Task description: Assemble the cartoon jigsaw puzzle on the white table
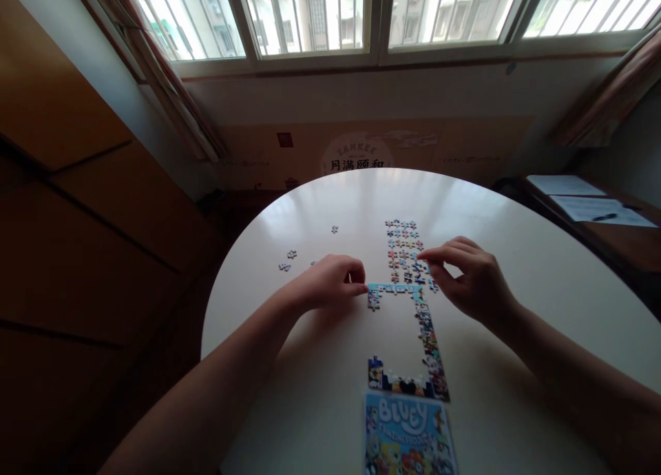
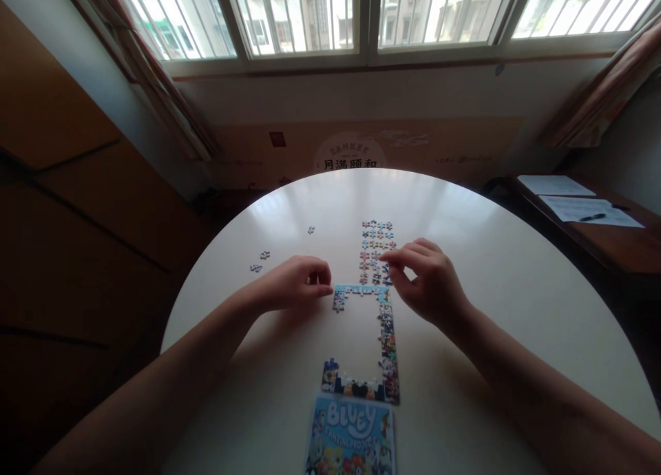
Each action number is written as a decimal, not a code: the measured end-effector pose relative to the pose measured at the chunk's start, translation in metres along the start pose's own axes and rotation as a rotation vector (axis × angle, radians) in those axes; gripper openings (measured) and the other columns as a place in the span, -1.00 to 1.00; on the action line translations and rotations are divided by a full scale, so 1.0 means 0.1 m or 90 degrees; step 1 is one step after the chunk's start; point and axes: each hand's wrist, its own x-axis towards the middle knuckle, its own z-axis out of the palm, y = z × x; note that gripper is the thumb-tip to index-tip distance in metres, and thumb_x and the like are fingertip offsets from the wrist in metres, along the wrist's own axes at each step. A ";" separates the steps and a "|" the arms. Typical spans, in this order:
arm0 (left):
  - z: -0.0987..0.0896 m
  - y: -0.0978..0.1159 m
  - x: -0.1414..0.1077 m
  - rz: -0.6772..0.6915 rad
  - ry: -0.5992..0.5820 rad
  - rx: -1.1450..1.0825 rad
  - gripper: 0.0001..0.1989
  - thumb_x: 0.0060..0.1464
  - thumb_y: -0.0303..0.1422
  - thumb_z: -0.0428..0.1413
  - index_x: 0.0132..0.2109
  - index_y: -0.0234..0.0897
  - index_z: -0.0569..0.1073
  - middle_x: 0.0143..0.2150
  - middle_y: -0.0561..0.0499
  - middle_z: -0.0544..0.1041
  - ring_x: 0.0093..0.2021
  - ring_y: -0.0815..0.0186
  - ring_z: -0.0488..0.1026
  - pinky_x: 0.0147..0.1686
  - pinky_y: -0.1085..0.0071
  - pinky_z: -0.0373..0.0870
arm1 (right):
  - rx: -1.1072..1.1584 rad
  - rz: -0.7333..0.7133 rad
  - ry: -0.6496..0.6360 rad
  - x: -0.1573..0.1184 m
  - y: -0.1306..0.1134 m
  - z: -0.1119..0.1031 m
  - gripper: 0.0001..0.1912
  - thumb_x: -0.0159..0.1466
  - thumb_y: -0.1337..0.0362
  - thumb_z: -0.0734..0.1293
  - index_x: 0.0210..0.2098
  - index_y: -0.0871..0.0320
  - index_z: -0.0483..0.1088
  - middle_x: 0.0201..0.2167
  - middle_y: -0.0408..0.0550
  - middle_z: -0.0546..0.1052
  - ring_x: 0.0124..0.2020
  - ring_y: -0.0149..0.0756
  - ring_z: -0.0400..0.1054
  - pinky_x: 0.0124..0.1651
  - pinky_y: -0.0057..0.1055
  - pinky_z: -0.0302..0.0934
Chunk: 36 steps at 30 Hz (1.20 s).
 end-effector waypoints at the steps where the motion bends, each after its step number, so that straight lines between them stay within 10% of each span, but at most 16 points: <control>1: -0.01 0.00 -0.01 0.008 -0.017 0.007 -0.81 0.10 -0.20 0.18 -0.29 -0.23 0.53 -0.28 0.00 0.54 -0.32 0.31 0.42 -0.38 0.39 0.26 | 0.010 0.015 0.019 -0.02 0.01 0.01 -0.81 0.22 0.44 0.33 -0.27 0.12 0.57 -0.45 -0.10 0.57 -0.40 -0.28 0.40 -0.31 -0.30 0.31; 13: 0.04 0.11 -0.01 0.051 -0.055 0.134 -0.70 0.05 -0.16 0.19 -0.46 -0.24 0.31 -0.46 0.06 0.40 -0.47 0.37 0.24 -0.48 0.36 0.03 | 0.201 0.432 0.341 -0.06 0.59 0.13 -0.84 0.08 0.41 0.31 -0.44 0.13 0.54 -0.73 -0.25 0.27 -0.69 -0.43 0.06 -0.63 -0.43 -0.13; 26: 0.02 0.02 0.02 0.071 -0.047 0.049 -0.61 0.03 -0.18 0.20 -0.50 -0.23 0.17 -0.54 0.13 0.22 -0.51 0.40 0.10 -0.49 0.38 0.02 | 0.208 0.428 0.307 -0.08 0.54 0.17 -0.85 0.08 0.38 0.31 -0.43 0.16 0.55 -0.72 -0.25 0.27 -0.66 -0.44 0.08 -0.61 -0.45 -0.10; 36: -0.11 -0.09 0.01 0.162 0.384 -0.016 -0.77 -0.11 -0.60 0.02 -0.50 -0.22 0.13 -0.53 0.14 0.17 -0.49 0.41 0.10 -0.45 0.41 0.10 | 0.132 0.372 0.294 -0.10 0.52 0.18 -0.58 0.15 0.36 0.33 0.02 0.07 0.44 -0.49 -0.22 0.31 -0.55 -0.39 0.17 -0.58 -0.46 0.11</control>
